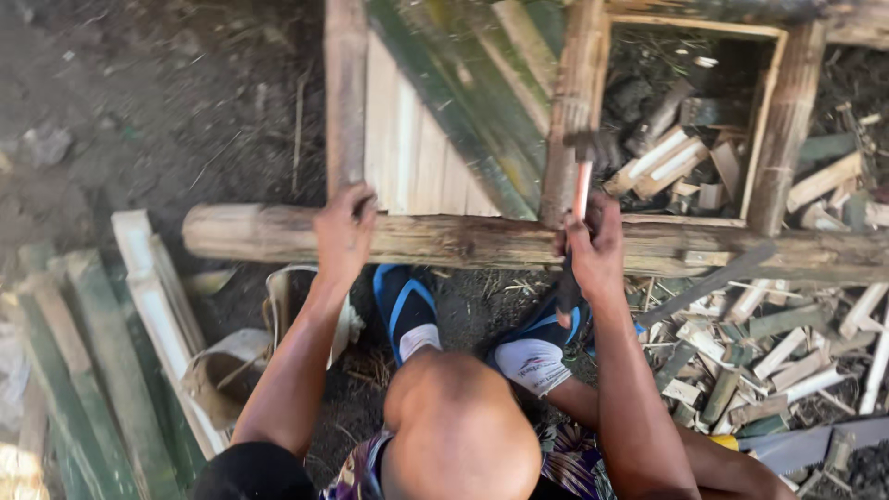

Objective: The person uses a machete to split bamboo strips and a hammer to drive nails into a wooden frame. They repeatedly position the bamboo pieces and secure them to the structure, working on a construction project outdoors.

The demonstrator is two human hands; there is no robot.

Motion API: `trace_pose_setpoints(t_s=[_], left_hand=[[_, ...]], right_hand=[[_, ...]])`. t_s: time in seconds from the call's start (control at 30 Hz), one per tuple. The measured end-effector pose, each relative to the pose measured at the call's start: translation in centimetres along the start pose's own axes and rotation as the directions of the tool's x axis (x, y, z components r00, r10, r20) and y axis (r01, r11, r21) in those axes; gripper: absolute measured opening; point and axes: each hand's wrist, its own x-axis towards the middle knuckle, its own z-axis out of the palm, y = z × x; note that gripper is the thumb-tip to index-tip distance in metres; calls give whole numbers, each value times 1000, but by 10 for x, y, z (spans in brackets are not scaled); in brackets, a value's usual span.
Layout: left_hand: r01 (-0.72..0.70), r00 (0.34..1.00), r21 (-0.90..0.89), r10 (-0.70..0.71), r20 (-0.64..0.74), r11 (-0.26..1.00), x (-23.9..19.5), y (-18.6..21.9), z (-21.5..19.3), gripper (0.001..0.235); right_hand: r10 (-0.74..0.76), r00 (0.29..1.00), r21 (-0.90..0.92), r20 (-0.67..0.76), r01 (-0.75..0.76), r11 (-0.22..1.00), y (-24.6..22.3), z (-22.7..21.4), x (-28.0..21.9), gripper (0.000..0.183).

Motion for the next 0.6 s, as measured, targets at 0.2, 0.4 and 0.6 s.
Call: trace_pose_setpoints(t_s=[0.2,0.4,0.6], left_hand=[[-138,972,-127,159,172,982,139,59,158,17],[-374,903,58,349,251,926,232,72,258,12],[-483,852,152,423,308,862,246,47,292,2]], right_hand=[[97,990,-185,-106,-115,976,11,3,32,45],[-146,989,-595,23,131,793,-2,-12,71,61],[-260,963,-578,71,252,776,-26,-10,107,72]])
